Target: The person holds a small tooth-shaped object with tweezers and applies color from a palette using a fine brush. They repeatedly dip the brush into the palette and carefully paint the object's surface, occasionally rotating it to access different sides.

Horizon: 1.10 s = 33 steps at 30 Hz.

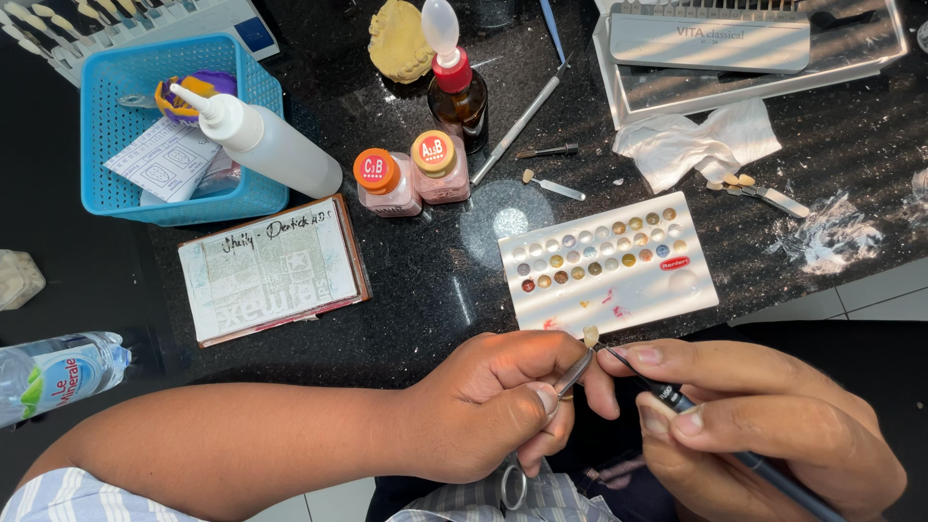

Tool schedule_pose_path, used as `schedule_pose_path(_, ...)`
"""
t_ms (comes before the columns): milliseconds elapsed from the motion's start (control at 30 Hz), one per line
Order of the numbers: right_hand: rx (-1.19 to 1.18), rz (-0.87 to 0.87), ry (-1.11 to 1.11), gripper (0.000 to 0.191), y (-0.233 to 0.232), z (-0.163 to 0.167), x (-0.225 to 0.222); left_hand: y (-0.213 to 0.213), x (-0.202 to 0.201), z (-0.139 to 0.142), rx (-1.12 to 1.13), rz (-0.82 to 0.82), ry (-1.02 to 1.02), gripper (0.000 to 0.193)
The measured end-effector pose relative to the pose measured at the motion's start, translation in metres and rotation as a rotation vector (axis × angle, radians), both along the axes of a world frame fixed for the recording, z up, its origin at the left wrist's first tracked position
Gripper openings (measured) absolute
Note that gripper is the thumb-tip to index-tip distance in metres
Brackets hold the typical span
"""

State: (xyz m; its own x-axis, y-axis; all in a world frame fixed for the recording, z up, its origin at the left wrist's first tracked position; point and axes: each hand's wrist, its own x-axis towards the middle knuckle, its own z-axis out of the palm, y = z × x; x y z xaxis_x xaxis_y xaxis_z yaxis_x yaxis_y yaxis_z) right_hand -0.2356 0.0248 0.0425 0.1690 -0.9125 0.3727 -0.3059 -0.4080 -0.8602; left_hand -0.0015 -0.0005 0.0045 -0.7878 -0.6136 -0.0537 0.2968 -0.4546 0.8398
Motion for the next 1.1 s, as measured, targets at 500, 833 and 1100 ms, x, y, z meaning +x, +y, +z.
schedule_pose_path(500, -0.036, 0.009, 0.08, 0.027, -0.001, -0.004, -0.006, -0.005, -0.001, 0.01, -0.104, 0.041, -0.118, 0.034)
schedule_pose_path(833, -0.015, 0.019, 0.106, 0.031, 0.0, -0.01, -0.012, -0.005, -0.004, 0.016, -0.227, 0.085, -0.266, 0.033)
schedule_pose_path(1100, 0.01, 0.054, 0.082, 0.026, -0.003, -0.005, -0.008, -0.006, -0.006, 0.018, -0.292, 0.099, -0.376, 0.033)
